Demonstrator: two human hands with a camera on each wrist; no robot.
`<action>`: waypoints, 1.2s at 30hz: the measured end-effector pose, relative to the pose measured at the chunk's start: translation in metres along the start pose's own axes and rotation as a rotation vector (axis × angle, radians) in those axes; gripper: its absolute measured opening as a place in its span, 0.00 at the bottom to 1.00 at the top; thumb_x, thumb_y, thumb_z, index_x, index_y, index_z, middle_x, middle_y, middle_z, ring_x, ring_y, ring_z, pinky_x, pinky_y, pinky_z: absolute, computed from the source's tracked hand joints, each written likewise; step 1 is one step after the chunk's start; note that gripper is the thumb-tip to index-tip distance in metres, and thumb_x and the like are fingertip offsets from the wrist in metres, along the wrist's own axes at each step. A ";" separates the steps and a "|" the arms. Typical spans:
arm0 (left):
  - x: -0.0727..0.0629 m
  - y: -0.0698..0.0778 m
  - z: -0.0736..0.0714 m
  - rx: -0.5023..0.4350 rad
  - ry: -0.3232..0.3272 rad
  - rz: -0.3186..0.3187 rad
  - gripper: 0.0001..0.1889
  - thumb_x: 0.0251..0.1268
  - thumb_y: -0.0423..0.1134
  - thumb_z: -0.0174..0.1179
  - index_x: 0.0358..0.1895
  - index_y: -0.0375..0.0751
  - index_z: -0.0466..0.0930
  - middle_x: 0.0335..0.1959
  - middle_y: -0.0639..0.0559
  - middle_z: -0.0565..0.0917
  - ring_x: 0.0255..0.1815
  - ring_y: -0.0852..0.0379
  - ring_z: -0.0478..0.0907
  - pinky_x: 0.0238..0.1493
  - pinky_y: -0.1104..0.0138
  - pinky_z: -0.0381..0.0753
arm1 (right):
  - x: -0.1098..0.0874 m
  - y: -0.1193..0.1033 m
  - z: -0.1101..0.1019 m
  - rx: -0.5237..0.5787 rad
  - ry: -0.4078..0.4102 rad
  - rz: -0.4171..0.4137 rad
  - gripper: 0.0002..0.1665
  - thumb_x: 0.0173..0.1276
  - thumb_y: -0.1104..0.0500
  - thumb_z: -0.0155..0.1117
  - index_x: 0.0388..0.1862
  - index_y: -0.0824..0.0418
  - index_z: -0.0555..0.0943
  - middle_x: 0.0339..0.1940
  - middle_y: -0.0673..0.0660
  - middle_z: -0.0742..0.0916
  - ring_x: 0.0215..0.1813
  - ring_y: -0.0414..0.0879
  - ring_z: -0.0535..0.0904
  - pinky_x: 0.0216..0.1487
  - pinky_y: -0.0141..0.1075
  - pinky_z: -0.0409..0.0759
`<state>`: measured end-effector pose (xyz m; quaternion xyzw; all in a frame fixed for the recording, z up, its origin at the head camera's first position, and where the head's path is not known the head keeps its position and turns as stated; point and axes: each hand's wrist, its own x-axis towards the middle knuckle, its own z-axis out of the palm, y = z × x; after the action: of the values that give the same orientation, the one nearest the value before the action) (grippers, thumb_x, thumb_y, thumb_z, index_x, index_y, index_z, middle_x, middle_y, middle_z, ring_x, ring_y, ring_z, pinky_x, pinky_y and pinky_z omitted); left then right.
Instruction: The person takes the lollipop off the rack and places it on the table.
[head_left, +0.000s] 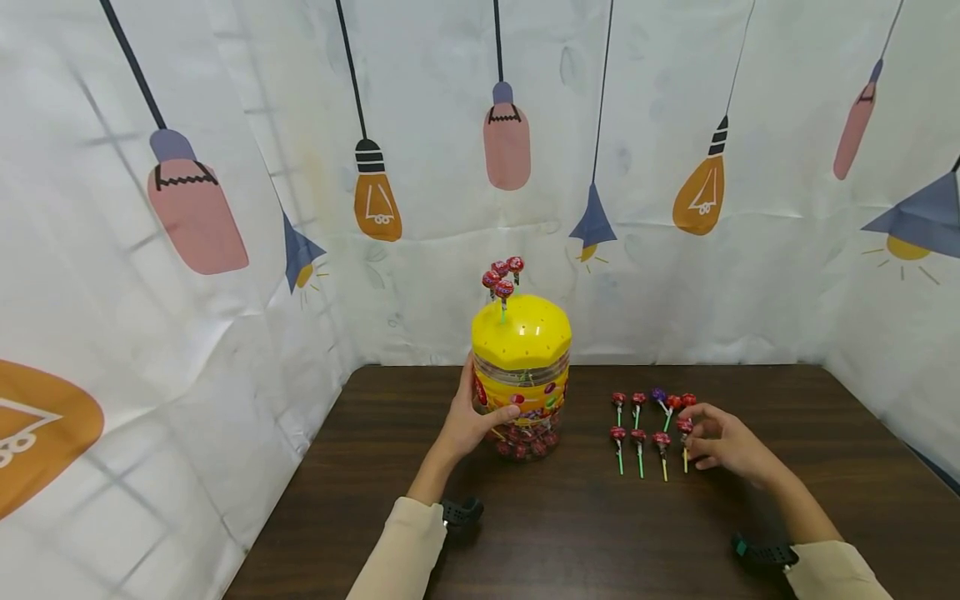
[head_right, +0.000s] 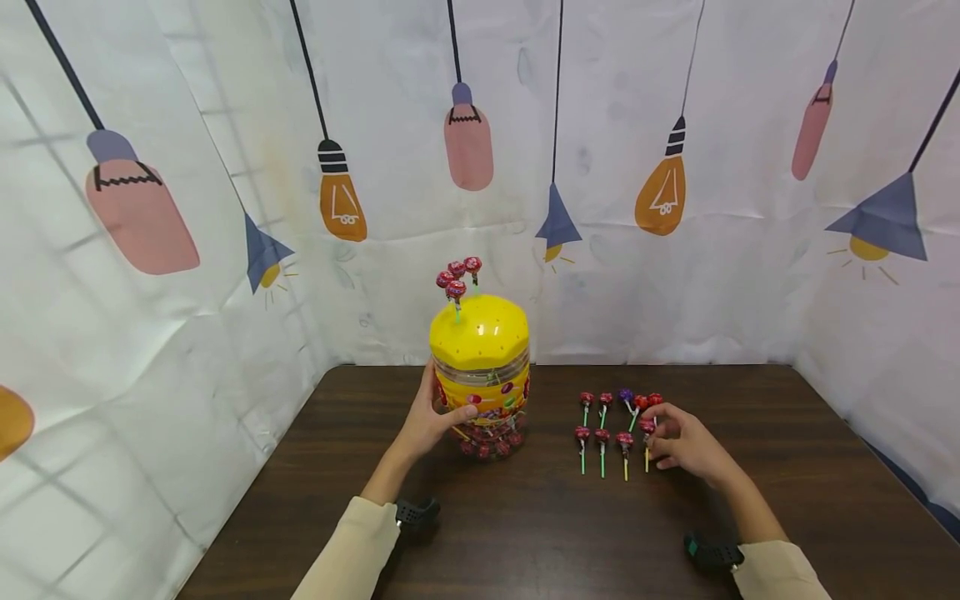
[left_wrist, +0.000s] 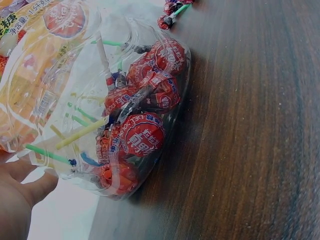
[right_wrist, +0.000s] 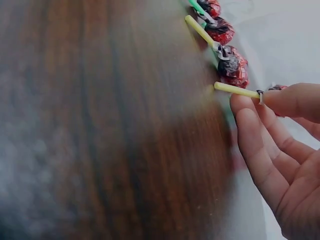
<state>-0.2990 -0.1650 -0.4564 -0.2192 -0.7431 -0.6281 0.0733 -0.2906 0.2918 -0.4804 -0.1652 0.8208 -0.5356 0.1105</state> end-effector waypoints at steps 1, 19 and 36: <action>0.000 0.000 0.000 0.000 0.000 -0.002 0.55 0.64 0.43 0.72 0.81 0.78 0.38 0.76 0.59 0.65 0.75 0.52 0.67 0.78 0.42 0.64 | 0.000 0.000 0.000 -0.001 -0.005 0.006 0.29 0.76 0.63 0.61 0.69 0.73 0.63 0.42 0.64 0.83 0.40 0.50 0.88 0.38 0.45 0.90; 0.001 0.000 0.001 -0.004 0.004 0.009 0.55 0.64 0.44 0.73 0.81 0.77 0.39 0.76 0.58 0.65 0.74 0.51 0.68 0.78 0.42 0.65 | 0.006 0.000 -0.002 -0.068 -0.104 0.094 0.24 0.76 0.65 0.59 0.65 0.72 0.67 0.37 0.62 0.86 0.30 0.47 0.81 0.30 0.42 0.86; 0.001 0.002 0.000 -0.029 -0.013 -0.016 0.57 0.64 0.40 0.72 0.83 0.69 0.37 0.78 0.52 0.62 0.76 0.46 0.66 0.79 0.41 0.62 | 0.008 -0.056 -0.008 -0.190 -0.089 -0.014 0.25 0.77 0.60 0.61 0.66 0.72 0.68 0.31 0.60 0.82 0.26 0.47 0.80 0.27 0.41 0.85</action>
<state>-0.2993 -0.1646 -0.4547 -0.2183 -0.7362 -0.6378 0.0604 -0.2924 0.2745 -0.4262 -0.2041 0.8610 -0.4482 0.1271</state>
